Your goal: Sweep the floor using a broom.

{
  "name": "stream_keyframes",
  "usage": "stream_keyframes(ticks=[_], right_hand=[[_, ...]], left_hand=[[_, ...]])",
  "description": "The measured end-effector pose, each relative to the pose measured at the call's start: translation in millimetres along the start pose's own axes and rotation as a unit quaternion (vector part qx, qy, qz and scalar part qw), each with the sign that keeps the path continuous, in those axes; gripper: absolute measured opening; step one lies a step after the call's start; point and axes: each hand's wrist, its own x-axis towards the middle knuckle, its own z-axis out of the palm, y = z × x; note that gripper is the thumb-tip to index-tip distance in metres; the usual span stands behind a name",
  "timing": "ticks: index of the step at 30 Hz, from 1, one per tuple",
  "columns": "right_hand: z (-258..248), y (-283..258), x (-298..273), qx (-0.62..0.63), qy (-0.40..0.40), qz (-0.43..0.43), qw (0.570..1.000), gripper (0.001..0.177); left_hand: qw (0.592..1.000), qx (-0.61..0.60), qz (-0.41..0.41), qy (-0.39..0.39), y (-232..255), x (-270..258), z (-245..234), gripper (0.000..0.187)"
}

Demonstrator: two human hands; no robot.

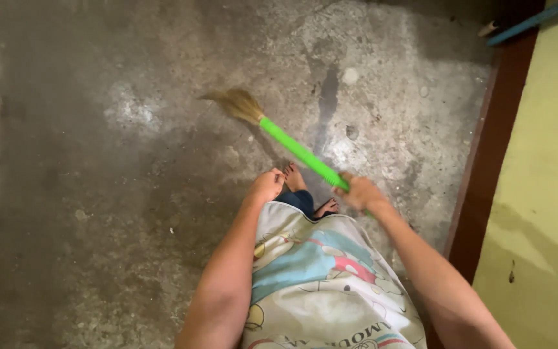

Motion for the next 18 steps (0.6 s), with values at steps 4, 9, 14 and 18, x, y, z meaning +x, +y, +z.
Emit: stream_keyframes(ticks=[4, 9, 14, 18], right_hand=[[-4, 56, 62, -0.065, 0.123, -0.127, 0.982, 0.062], [-22, 66, 91, 0.273, 0.079, 0.087, 0.955, 0.044], [-3, 79, 135, 0.268, 0.071, 0.164, 0.947, 0.041], [-25, 10, 79, 0.094, 0.011, 0.112, 0.989, 0.041]], left_hand=[[0.999, -0.01, 0.012, 0.039, -2, 4, -2, 0.032], [0.999, -0.02, -0.008, 0.031, -8, -7, -18, 0.03], [0.994, -0.076, -0.068, 0.044, -35, -23, -26, 0.028], [0.98, -0.15, -0.102, 0.077, -34, -35, -30, 0.026]])
